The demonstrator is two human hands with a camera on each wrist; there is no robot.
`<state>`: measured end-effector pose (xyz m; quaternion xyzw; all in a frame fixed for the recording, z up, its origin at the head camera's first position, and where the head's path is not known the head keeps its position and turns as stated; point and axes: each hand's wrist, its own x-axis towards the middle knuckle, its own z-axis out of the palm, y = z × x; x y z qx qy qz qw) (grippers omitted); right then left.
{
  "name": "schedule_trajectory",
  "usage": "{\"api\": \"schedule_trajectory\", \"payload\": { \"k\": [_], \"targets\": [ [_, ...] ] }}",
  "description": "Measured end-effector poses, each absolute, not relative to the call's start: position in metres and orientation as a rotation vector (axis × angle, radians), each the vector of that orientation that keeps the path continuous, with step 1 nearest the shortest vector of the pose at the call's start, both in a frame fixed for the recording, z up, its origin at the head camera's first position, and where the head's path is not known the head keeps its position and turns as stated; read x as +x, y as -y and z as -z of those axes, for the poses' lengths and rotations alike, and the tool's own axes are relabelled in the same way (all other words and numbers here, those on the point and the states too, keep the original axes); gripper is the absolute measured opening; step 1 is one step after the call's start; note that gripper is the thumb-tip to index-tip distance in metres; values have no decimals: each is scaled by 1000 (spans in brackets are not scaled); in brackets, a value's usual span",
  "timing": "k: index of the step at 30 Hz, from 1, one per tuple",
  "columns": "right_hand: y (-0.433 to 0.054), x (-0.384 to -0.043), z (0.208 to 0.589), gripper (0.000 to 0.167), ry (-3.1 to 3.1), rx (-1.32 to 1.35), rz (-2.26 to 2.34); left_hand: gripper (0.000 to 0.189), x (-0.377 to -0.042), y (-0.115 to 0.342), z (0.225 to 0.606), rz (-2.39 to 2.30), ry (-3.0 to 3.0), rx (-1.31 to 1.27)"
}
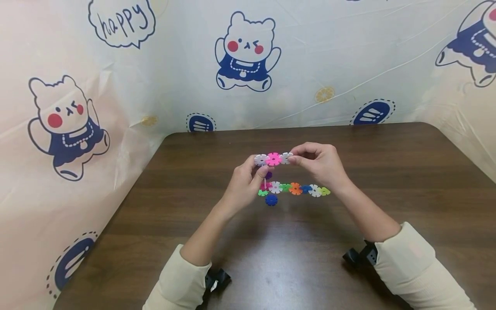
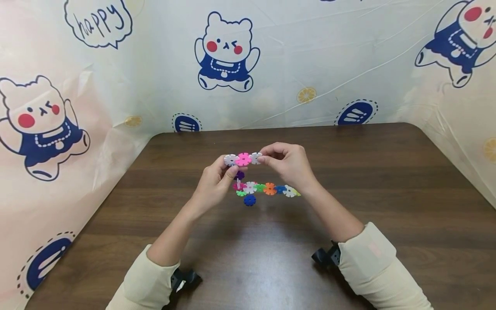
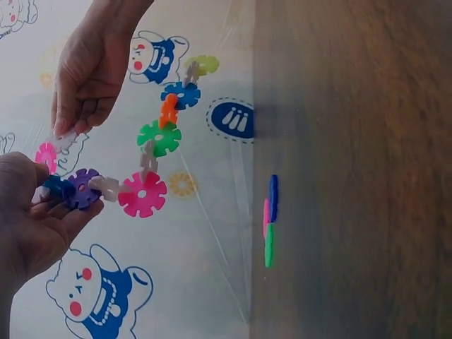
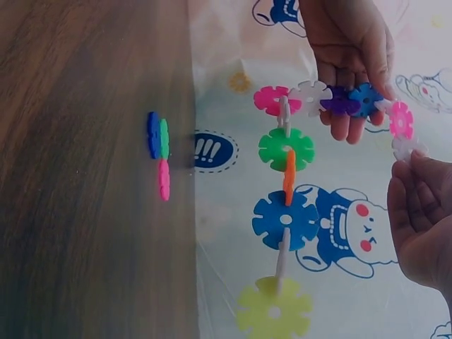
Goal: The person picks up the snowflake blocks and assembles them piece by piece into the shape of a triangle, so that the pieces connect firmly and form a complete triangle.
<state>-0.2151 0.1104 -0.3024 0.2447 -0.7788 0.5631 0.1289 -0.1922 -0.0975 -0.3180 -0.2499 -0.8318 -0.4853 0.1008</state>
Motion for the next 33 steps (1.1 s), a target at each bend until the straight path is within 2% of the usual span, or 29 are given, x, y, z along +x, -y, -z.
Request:
{"api": "schedule_trajectory", "payload": {
  "k": [33],
  "targets": [
    [-109, -217, 299, 13, 2359, 736, -1512, 17, -196, 99, 318, 1506, 2554, -760]
  ]
}}
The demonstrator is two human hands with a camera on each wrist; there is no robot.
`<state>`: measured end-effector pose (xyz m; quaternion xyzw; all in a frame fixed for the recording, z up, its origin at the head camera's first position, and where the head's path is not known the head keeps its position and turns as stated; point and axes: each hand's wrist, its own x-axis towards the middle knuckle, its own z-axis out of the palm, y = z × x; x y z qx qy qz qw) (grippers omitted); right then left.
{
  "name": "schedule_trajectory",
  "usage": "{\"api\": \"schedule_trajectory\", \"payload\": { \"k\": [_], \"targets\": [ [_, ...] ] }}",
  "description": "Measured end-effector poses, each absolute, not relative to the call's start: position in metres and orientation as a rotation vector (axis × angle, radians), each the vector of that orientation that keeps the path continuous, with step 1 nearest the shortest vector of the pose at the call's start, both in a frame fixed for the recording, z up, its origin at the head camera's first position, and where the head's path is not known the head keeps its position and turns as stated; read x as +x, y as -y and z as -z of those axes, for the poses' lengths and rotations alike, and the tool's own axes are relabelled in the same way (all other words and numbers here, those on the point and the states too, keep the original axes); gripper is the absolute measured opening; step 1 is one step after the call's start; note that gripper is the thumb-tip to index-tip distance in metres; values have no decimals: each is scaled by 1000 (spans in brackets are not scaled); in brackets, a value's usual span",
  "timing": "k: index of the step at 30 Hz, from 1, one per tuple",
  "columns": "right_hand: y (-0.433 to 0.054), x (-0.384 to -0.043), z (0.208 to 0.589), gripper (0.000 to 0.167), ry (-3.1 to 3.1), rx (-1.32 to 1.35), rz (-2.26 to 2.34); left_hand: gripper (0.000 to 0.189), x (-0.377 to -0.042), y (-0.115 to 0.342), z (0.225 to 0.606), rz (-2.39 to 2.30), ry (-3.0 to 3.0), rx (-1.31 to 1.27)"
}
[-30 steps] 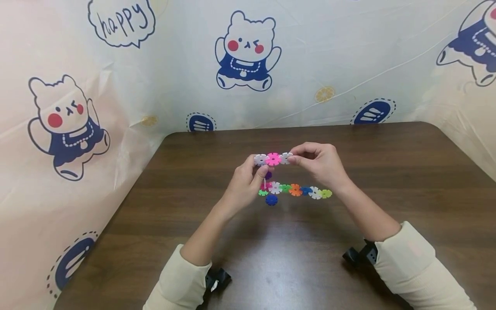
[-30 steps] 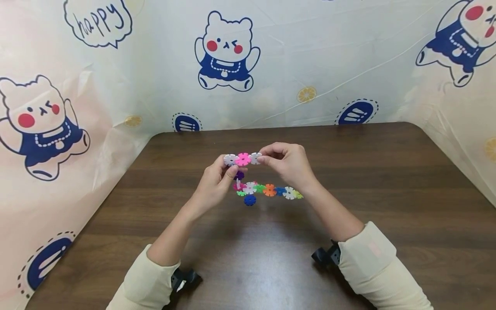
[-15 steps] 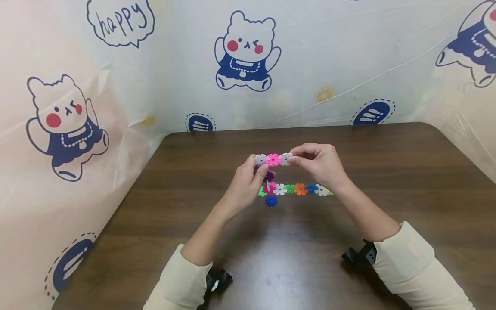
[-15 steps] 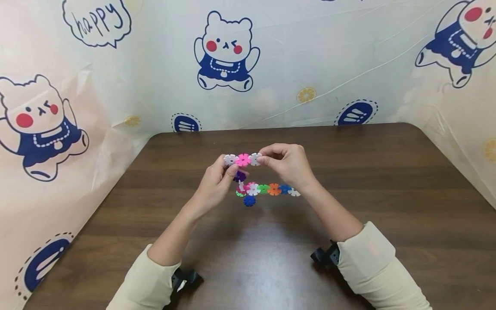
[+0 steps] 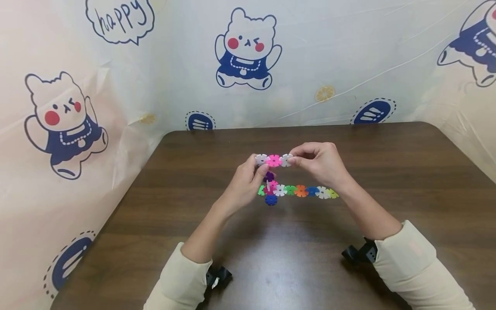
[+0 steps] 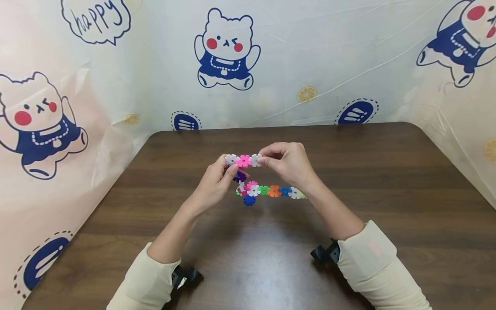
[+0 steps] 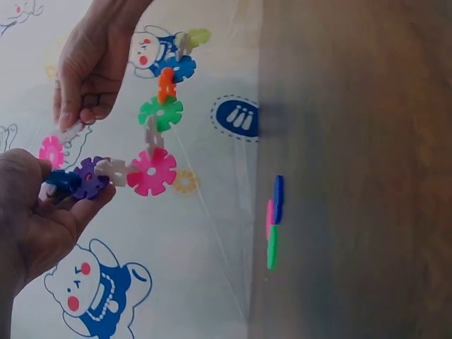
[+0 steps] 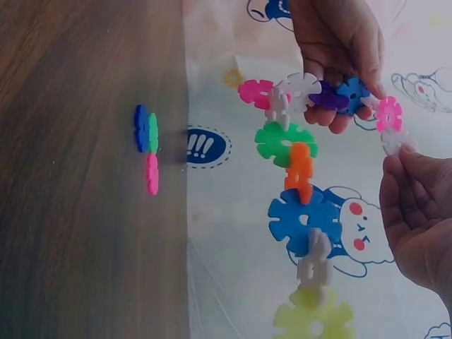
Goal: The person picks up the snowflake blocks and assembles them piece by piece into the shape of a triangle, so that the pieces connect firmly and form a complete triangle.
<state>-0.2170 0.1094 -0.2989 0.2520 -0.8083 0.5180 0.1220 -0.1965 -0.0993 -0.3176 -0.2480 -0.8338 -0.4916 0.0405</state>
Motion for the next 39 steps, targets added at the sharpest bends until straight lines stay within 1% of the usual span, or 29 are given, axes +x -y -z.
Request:
{"api": "schedule_trajectory", "payload": {
  "k": [9, 14, 21, 28, 39],
  "targets": [
    [-108, -216, 302, 14, 2343, 702, -1510, 16, -197, 99, 317, 1431, 2644, -677],
    [-109, -217, 303, 14, 2368, 699, -1500, 17, -197, 99, 319, 1326, 2676, -685],
    [-107, -218, 308, 13, 2237, 669, -1503, 18, -194, 94, 316, 1320, 2632, -695],
    [-111, -217, 304, 13, 2310, 747, -1533, 17, -192, 96, 317, 1356, 2642, -677],
    [-114, -219, 296, 11, 2384, 835, -1422, 16, -193, 98, 318, 1389, 2626, -735]
  ]
}}
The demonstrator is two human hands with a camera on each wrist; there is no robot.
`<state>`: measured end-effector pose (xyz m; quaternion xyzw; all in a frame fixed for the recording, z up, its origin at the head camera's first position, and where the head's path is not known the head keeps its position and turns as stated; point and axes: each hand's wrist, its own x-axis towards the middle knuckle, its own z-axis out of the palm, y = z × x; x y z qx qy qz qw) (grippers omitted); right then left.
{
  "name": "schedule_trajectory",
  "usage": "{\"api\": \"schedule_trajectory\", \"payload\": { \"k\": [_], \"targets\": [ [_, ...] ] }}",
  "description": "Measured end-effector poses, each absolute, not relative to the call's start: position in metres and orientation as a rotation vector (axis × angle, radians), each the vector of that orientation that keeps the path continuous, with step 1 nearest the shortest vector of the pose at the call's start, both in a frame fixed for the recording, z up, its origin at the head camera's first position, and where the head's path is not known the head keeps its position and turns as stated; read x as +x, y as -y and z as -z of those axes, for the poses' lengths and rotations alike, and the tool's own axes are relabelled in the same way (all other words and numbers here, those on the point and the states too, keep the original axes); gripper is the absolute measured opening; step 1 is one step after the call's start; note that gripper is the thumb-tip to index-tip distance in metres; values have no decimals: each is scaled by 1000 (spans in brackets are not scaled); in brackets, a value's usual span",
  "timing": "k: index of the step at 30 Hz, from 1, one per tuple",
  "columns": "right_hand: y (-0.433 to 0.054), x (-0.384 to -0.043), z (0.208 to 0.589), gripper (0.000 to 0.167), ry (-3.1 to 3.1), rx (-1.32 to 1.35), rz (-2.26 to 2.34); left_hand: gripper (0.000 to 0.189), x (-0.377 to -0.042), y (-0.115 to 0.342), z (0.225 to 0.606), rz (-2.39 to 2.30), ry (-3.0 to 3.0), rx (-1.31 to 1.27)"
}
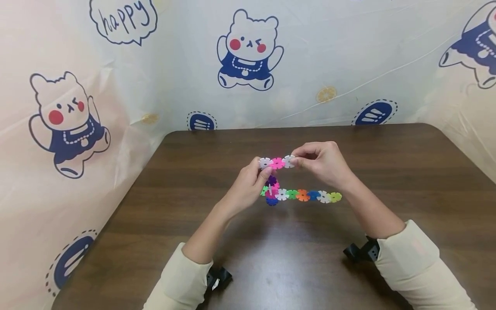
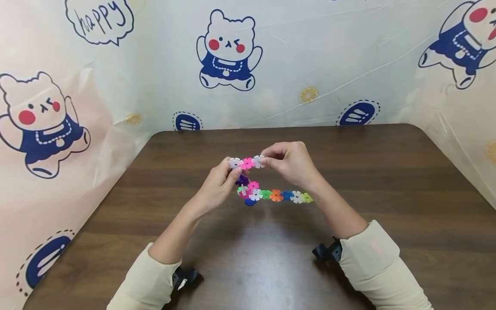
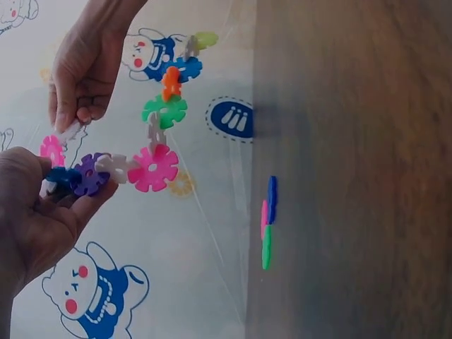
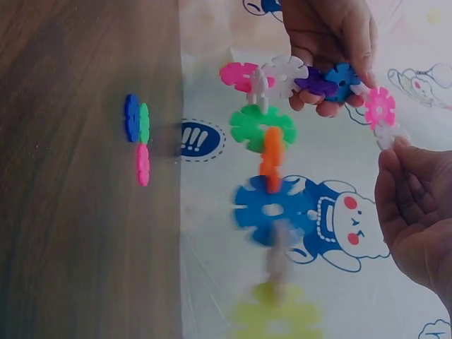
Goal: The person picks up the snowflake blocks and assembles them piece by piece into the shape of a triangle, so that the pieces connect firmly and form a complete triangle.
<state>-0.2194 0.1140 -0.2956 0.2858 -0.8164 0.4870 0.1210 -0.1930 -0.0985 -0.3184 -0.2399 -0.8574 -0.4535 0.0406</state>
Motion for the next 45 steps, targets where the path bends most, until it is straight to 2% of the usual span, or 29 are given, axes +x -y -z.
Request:
{"api": "schedule_trajectory", "payload": {
  "k": [13, 22, 29, 35, 45],
  "targets": [
    [-108, -219, 303, 9, 2400, 829, -1361, 17, -194, 101, 319, 1332, 2689, -713],
    [-103, -226, 303, 18, 2459, 714, -1453, 20, -199, 102, 318, 1358, 2574, -687],
    [-98, -229, 310, 20, 2557, 766, -1505, 22, -203, 116, 308, 1349, 2330, -538],
    [-88, -248, 328, 15, 2820, 949, -1372, 27, -205, 129, 303, 1340, 2178, -355],
    [-69, -286, 368, 13, 3079, 980, -1084, 33, -202, 136, 303, 1343, 2112, -302]
  ]
}}
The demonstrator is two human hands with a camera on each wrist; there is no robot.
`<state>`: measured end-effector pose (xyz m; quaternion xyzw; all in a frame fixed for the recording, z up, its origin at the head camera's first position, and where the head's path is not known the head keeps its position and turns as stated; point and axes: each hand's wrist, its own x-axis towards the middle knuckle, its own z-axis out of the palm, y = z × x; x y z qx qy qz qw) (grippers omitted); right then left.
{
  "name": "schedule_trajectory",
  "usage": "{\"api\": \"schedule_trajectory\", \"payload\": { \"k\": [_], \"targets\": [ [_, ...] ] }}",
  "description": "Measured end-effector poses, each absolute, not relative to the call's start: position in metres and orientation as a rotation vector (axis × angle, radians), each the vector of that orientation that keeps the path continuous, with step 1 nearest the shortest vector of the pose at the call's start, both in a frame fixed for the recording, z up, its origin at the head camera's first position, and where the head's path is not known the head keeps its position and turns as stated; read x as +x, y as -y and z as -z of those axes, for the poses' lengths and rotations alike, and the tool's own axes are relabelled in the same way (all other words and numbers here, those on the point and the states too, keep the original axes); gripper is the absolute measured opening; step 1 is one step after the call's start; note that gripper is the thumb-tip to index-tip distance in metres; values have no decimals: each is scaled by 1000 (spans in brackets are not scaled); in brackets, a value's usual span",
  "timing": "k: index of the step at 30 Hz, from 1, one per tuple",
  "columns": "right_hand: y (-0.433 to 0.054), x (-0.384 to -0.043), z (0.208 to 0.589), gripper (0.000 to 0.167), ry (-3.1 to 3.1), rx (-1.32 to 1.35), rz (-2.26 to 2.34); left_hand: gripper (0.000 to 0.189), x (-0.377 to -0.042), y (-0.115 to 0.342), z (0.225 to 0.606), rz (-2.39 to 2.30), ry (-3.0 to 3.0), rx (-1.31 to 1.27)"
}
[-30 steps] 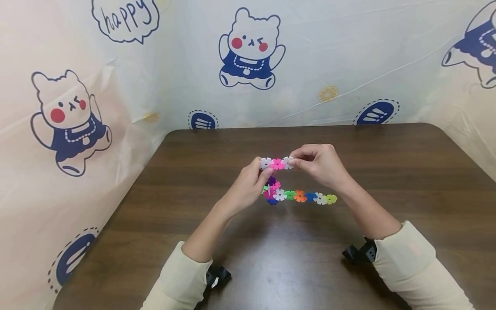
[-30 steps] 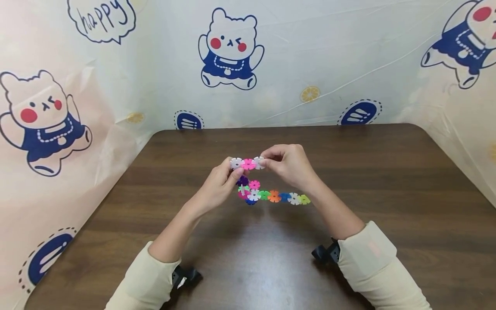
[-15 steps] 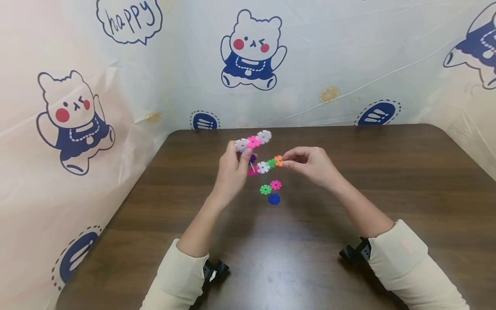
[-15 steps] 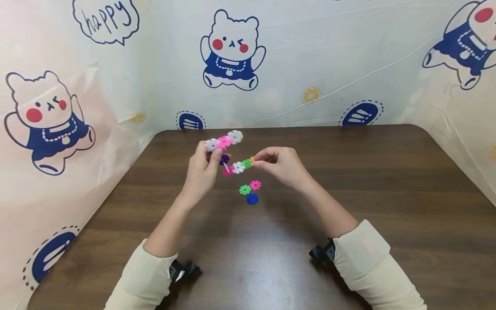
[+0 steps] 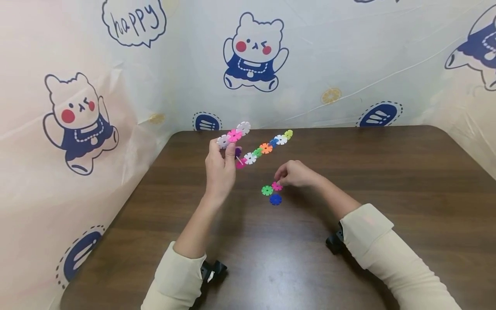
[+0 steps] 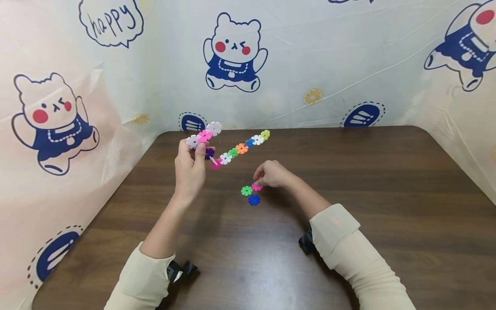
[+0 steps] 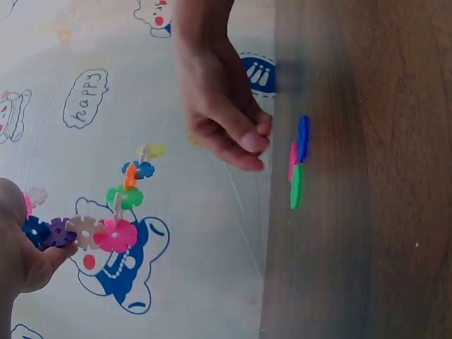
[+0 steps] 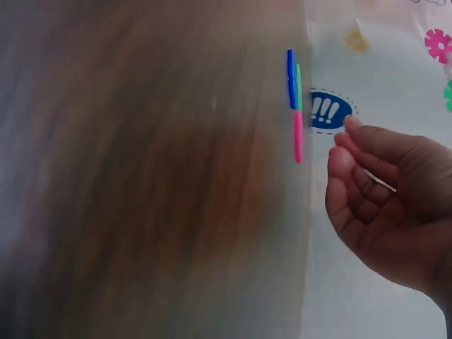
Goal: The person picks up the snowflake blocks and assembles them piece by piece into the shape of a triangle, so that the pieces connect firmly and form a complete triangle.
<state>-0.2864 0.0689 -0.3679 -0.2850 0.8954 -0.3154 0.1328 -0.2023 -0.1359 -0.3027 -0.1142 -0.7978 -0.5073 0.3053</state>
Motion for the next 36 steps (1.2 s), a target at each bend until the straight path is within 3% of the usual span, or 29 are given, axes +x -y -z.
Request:
{"api": "schedule_trajectory", "payload": {
  "k": [8, 14, 21, 29, 36],
  "targets": [
    [-62, -294, 380, 23, -2592, -753, 832, 30, -202, 133, 304, 1363, 2118, -310],
    [-62, -292, 381, 14, -2649, -783, 764, 31, -202, 130, 305, 1373, 2133, -317],
    [-62, -291, 380, 24, -2683, -771, 702, 32, -202, 126, 307, 1413, 2157, -329],
    [-69, -284, 373, 14, -2676, -825, 775, 31, -202, 127, 309, 1409, 2183, -334],
    [-84, -263, 342, 11, -2510, -859, 1078, 28, -202, 128, 311, 1383, 2200, -359]
  ]
}}
